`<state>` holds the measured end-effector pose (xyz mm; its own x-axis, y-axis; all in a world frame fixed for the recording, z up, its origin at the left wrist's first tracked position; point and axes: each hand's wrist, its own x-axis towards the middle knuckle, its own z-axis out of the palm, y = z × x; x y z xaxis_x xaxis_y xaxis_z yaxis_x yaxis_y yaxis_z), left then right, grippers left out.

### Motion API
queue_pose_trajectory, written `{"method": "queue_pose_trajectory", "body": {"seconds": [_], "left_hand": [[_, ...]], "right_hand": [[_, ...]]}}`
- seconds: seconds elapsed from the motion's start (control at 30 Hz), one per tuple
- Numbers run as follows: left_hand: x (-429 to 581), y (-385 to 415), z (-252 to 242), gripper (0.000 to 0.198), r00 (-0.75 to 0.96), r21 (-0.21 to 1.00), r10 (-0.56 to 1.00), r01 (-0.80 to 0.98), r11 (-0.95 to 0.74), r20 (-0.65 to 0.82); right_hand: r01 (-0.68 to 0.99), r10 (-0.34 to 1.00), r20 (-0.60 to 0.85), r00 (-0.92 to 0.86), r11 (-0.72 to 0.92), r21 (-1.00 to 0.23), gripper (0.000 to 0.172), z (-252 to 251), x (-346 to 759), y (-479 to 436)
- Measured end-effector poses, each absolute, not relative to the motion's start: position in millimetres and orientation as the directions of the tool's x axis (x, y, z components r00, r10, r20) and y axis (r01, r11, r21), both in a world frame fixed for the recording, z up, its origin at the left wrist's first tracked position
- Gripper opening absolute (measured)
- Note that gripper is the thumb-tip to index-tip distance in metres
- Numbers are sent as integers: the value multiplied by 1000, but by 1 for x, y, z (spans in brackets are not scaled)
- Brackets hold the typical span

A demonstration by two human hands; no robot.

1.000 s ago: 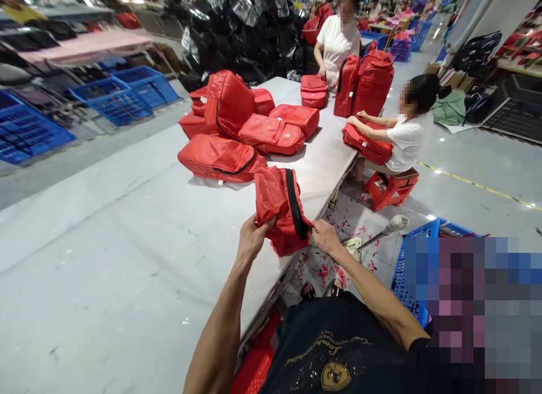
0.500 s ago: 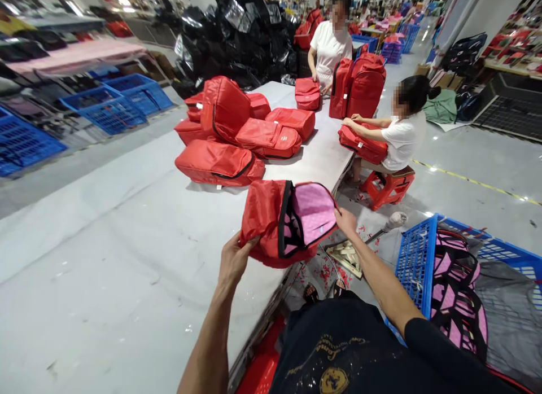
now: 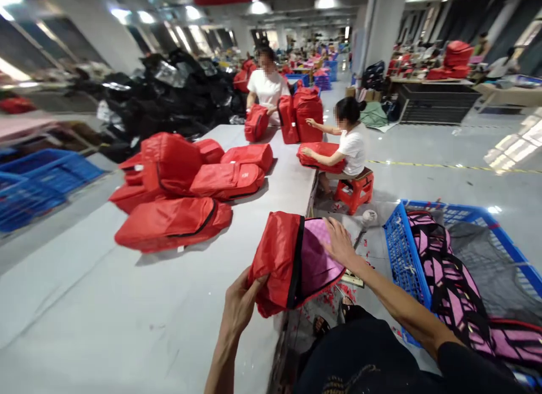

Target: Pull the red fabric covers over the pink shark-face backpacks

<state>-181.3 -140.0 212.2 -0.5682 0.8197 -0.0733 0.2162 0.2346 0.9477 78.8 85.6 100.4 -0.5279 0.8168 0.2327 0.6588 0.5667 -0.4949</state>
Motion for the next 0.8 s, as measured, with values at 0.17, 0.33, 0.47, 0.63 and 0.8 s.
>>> {"method": "queue_pose_trajectory", "body": {"seconds": [0.17,0.33,0.47,0.63,0.8], "left_hand": [[-175,-94,239,53,-230,966,956,137,219,-184],[-150,-34,235,59,14,971,972,57,234,-235],[-95,-9,191,66,-137,989,991,145,18,2],[-19,6,119,119,104,854,965,449,-262,241],[11,79,91,76,217,793,952,529,-302,218]], "right_hand": [[263,428,515,-743,894,-363,67,160,94,66],[313,547,542,-637,827,-467,45,165,141,64],[495,702,556,-445,710,-501,56,142,190,52],[717,795,574,-196,516,-469,40,115,241,55],[760,820,570,-53,403,-509,38,99,267,104]]}}
